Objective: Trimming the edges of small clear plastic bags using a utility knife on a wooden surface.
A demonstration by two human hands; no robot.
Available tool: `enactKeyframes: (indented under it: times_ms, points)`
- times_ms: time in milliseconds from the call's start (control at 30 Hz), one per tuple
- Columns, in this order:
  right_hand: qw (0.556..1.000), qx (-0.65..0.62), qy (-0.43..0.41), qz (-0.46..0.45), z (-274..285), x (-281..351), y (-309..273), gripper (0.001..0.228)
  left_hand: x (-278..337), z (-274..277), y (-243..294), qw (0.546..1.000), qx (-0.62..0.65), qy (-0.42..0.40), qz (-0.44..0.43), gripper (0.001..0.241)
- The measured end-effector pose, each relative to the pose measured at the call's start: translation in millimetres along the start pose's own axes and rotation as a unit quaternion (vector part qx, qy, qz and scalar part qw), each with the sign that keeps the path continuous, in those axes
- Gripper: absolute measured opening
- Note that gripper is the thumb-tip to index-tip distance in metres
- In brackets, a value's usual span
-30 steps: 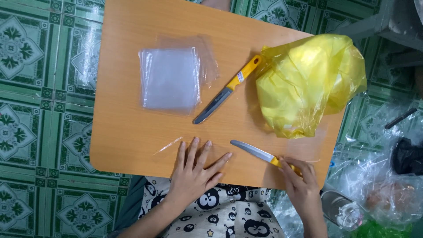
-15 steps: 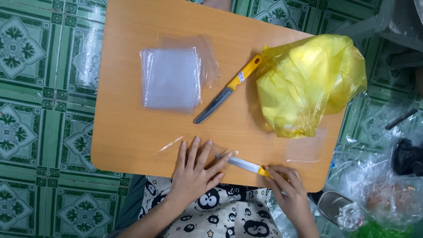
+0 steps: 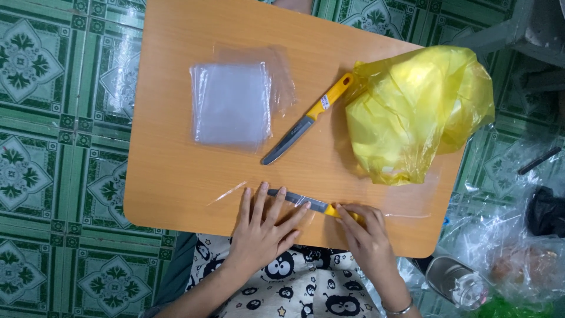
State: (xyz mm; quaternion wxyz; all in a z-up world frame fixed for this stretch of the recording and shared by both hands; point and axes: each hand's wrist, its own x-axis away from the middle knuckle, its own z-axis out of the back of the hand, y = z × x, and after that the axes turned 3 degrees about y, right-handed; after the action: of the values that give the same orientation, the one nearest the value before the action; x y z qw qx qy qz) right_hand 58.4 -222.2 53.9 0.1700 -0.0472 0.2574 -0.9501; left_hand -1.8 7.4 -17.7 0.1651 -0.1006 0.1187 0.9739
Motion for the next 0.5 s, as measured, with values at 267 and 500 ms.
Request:
enactKeyframes:
  times_ms: [267, 500]
  points:
    - [1.000, -0.016, 0.006, 0.023, 0, -10, -12, 0.036, -1, 3, 0, 1.000, 0.015, 0.001, 0.008, 0.063]
    - [1.000, 0.004, -0.010, -0.002, 6, -3, 2, 0.035, -2, 5, 0, 1.000, 0.019, -0.010, 0.007, 0.060]
